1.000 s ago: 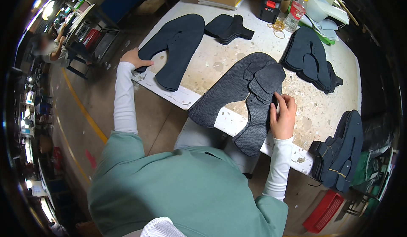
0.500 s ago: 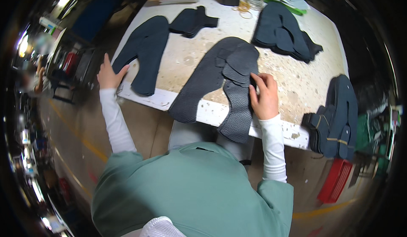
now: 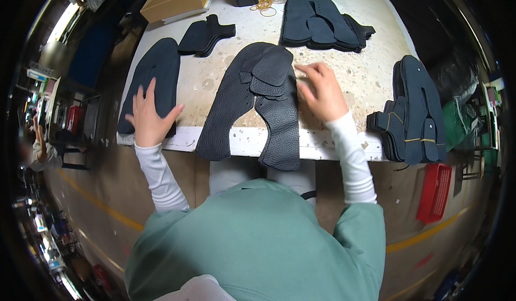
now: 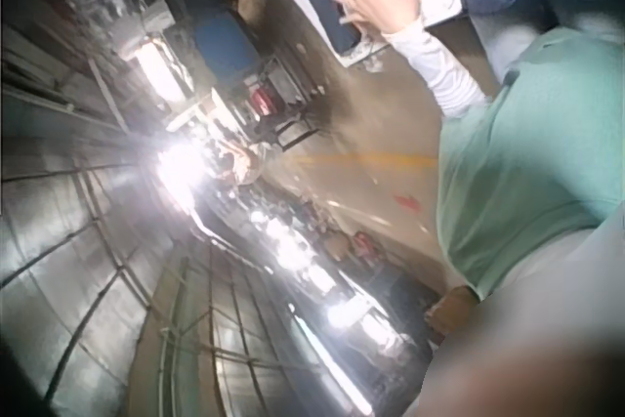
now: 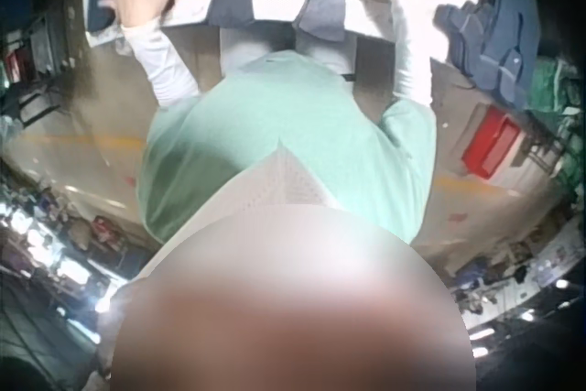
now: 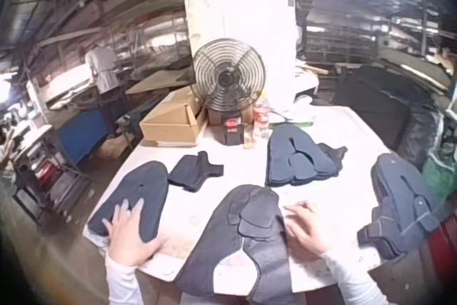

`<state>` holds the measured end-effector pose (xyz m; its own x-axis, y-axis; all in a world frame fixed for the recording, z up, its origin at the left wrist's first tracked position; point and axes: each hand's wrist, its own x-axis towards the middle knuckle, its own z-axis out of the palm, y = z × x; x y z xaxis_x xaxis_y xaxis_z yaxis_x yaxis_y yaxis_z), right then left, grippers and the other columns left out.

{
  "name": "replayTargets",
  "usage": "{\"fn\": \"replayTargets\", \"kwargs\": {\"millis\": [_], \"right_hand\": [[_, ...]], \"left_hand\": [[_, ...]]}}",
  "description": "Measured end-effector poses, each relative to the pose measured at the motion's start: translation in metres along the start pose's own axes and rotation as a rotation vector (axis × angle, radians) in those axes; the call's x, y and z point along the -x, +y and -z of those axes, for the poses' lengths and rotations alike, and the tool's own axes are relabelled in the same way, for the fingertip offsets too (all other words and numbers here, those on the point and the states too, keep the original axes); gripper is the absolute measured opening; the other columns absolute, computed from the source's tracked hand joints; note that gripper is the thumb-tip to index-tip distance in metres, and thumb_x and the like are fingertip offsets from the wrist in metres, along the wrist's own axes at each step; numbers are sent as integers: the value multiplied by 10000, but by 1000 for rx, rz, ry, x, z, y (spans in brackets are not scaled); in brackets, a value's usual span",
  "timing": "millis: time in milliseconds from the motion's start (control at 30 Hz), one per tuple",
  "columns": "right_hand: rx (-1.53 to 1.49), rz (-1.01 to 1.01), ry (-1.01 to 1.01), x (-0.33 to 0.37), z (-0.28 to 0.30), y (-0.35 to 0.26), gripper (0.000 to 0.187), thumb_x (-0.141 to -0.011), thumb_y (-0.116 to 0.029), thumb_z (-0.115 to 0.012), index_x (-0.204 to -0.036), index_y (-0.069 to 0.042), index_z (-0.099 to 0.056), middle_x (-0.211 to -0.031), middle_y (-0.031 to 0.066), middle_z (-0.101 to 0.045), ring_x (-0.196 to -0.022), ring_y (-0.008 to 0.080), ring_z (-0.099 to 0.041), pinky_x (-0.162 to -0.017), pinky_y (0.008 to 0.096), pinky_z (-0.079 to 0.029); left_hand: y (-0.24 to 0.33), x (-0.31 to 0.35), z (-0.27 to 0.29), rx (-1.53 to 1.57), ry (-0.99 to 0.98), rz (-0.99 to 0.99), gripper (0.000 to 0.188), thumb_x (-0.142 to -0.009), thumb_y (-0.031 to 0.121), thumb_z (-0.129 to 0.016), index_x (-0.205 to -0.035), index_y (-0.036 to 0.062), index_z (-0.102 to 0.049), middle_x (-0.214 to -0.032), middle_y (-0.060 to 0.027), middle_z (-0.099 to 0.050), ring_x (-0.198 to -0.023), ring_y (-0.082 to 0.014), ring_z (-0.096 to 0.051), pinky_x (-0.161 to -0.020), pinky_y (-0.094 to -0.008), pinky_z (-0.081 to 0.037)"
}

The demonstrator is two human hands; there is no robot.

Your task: The person assembles black leather shoe parts on a workbench. They repeatedly pick up a smaller leather piece, align it with a larger perforated piece, press the edges together, and place the assembled unit on a growing stack. The person also briefly handles a white plastic container and a small white paper item.

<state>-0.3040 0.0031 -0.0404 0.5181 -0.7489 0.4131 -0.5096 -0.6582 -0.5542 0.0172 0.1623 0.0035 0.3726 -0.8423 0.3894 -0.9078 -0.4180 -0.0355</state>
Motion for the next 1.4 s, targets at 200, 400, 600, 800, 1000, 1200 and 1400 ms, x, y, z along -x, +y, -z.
{"fn": "replayTargets", "kwargs": {"millis": [200, 400, 600, 800, 1000, 1200, 1400], "right_hand": [[143, 117, -12, -88, -3, 21, 173, -834, -114, -586, -987, -57, -643, -784, 113, -595, -706, 245, -626, -664, 311, -495], [11, 69, 210, -80, -44, 34, 171, -793, -60, -585, -944, -81, -661, -743, 85, -543, -626, 218, -573, -586, 308, -462], [-79, 28, 307, -80, -45, 47, 209, -802, -17, -570, -977, -80, -665, -743, 57, -532, -588, 133, -537, -564, 247, -443], [-125, 14, 236, -78, -42, 30, 216, -839, -76, -554, -1035, -92, -642, -787, 79, -627, -607, 157, -586, -585, 249, -461], [136, 132, -249, -66, -61, 0, 215, -883, -263, -540, -1042, -133, -603, -727, 129, -642, -652, 271, -636, -583, 335, -480], [-223, -27, -88, -72, -46, 9, 187, -838, -239, -618, -866, -68, -547, -597, 24, -539, -521, 104, -520, -508, 254, -408], [-964, -165, 5, -82, -10, 25, 197, -809, -24, -610, -998, -27, -556, -751, -52, -526, -652, 12, -495, -596, 143, -386]], "left_hand": [[101, -86, -18, 699, 73, -468, 204, -761, 241, -661, -863, 66, -642, -827, -87, -634, -684, -235, -630, -628, -309, -501], [161, -114, -86, 649, -322, -467, 324, -685, 340, -734, -822, 62, -638, -767, -82, -627, -680, -205, -606, -640, -311, -492], [151, -117, -121, 1007, -261, -470, 219, -700, 176, -733, -833, 64, -599, -762, -36, -591, -639, -130, -557, -638, -254, -468], [118, -153, -129, 1910, -636, 300, 150, -815, 72, -575, -954, 49, -526, -830, -64, -607, -685, -152, -574, -612, -289, -471], [96, -157, -114, 2654, -1151, 530, 375, -884, 288, -444, -1072, -36, -448, -1043, -218, -530, -926, -273, -519, -786, -398, -436], [115, -146, -91, 2393, -883, 637, 550, -859, 321, -414, -1207, -101, -356, -1234, -333, -419, -1217, -437, -384, -990, -571, -320], [133, -139, -110, 2128, -739, 423, 375, -884, 67, -469, -1240, -22, -390, -1150, -177, -542, -1020, -286, -581, -884, -436, -488]]}}
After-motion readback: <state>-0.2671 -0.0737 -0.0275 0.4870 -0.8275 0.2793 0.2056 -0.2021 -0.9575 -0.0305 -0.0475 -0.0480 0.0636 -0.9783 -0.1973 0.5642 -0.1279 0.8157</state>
